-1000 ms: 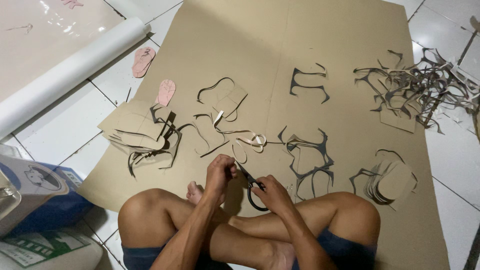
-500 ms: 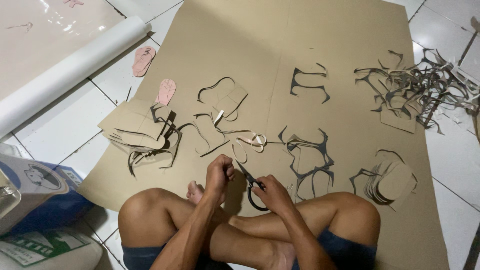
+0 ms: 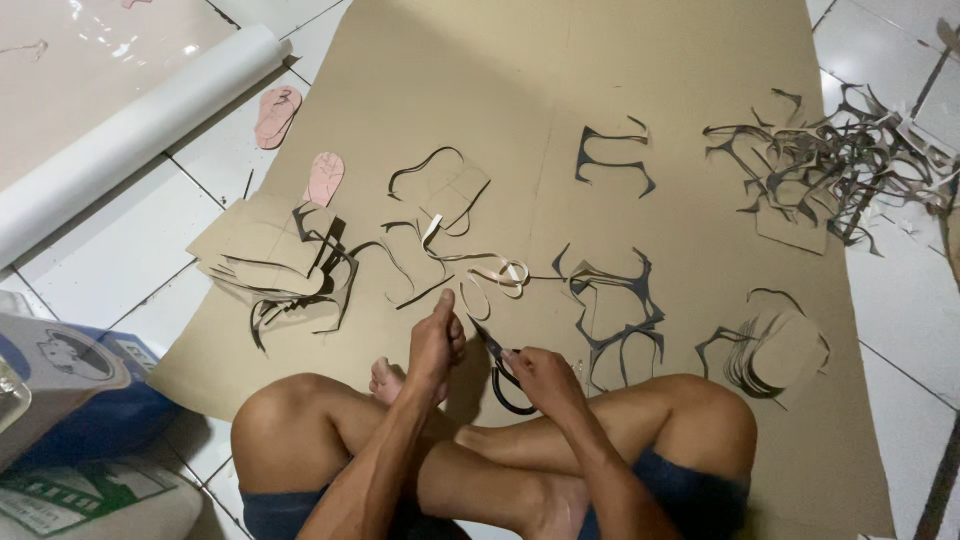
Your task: The person sits cross-legged on the floor and uses scissors to cut out sandal sole shapes from cardboard sheets, trimming each cutout along the drawn outline and setting finished cutouts aside with the scrap pieces.
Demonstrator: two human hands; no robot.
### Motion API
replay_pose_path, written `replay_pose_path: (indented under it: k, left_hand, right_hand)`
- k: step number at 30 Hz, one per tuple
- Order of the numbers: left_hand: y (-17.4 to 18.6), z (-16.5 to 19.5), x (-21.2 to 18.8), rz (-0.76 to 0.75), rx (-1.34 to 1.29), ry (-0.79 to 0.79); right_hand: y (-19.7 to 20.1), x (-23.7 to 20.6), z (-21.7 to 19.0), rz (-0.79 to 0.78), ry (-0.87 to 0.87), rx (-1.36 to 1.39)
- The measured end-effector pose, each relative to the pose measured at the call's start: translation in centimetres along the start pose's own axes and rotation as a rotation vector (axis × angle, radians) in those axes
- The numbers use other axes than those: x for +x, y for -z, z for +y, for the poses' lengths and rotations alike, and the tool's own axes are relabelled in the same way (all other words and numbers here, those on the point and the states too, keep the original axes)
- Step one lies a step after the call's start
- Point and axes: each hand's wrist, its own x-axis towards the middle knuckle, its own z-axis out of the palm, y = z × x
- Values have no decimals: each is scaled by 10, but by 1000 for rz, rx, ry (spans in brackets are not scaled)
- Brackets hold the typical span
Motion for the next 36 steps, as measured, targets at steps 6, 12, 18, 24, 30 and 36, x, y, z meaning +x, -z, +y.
replay_pose_path:
  k: [6, 12, 18, 24, 30, 36]
  left_hand:
    - [-1, -2, -2, -70, 89, 87]
    - [-5, -15, 7, -48, 708, -98]
    - [-4, -15, 7, 44, 870, -69]
    - [-2, -11, 4, 18, 769, -94]
    - [-3, 3, 8, 66, 788, -66]
    - [-1, 38, 27, 74, 957, -90]
  right_hand:
    - [2, 7, 8, 36, -116, -1]
    - [0, 14, 24, 14, -93, 230]
    - [9, 19, 23, -78, -136, 719]
    - [10, 19, 19, -71, -160, 629]
    - [7, 20, 18, -52, -215, 595]
    - [3, 25, 21, -32, -215, 514]
